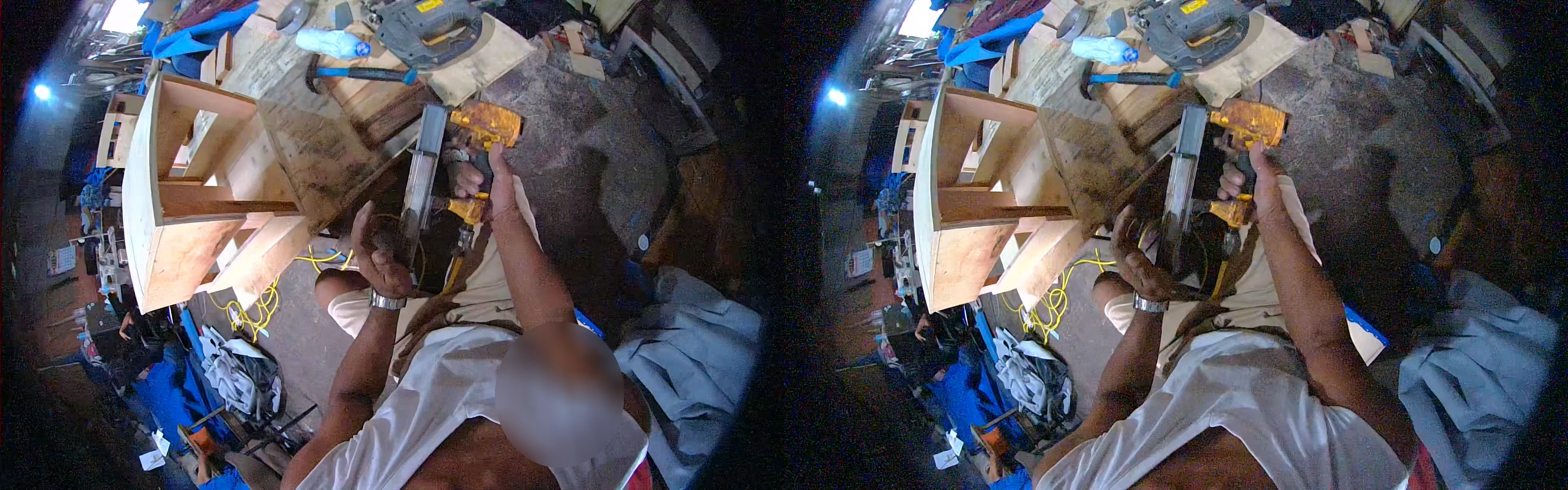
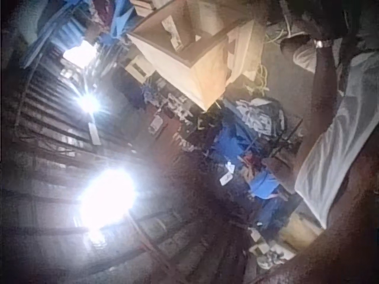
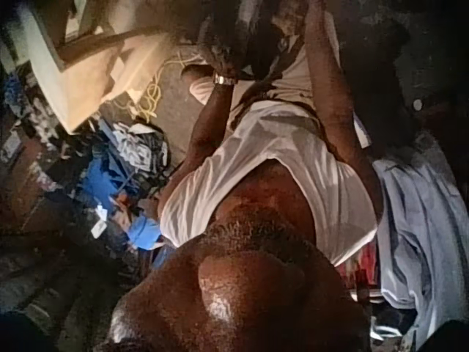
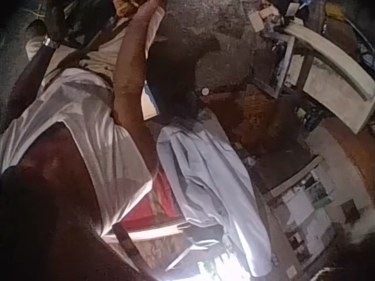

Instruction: Assemble a wooden box using a hammer and a nail gun.

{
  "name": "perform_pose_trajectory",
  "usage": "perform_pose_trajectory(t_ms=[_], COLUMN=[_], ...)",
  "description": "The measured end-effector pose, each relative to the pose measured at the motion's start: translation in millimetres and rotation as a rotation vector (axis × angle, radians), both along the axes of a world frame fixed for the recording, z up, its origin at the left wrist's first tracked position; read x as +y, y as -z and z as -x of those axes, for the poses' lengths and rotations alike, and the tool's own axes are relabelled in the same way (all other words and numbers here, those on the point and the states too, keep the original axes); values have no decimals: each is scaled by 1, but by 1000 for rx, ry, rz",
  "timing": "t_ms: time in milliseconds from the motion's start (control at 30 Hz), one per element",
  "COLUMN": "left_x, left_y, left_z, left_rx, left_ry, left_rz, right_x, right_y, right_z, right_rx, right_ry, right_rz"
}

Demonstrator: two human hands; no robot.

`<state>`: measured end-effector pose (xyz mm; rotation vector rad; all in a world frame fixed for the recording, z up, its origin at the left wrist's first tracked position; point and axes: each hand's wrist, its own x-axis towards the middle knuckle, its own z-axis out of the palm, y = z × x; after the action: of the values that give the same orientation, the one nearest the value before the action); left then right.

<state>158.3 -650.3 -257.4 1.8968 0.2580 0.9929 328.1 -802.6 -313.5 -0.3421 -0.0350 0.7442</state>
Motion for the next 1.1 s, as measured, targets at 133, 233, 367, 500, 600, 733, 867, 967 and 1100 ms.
perform_pose_trajectory(t_ms=[133, 233, 367, 500, 600, 733, 867, 967, 1100], left_x=[-6, -13, -4, 1, -8, -6, 3, 1, 18], left_y=[-3, -13, -7, 1, -14, -17, -29, -21, -17], left_z=[-31, -61, -71, -64, -54, -48, -59, -50, -26], left_rx=[-21, -47, -62, -45, 12, -8, -44, -73, -282], left_ry=[28, 49, 20, 22, -36, -64, -56, 52, 30], left_rz=[-9, -4, 18, 74, -94, -65, -1, 50, 271], right_x=[-3, -4, 6, 5, -6, 3, 12, 4, 29], right_y=[7, 6, -1, -3, -27, -14, -35, -21, -13], right_z=[-1, -2, -8, -1, 3, 3, 18, 19, 32], right_rx=[48, 56, -31, 12, 170, 243, -60, -38, 64], right_ry=[-64, -61, -83, -6, 160, 115, 132, 83, -51], right_rz=[-87, -5, 40, 157, 283, 388, 203, 222, 150])
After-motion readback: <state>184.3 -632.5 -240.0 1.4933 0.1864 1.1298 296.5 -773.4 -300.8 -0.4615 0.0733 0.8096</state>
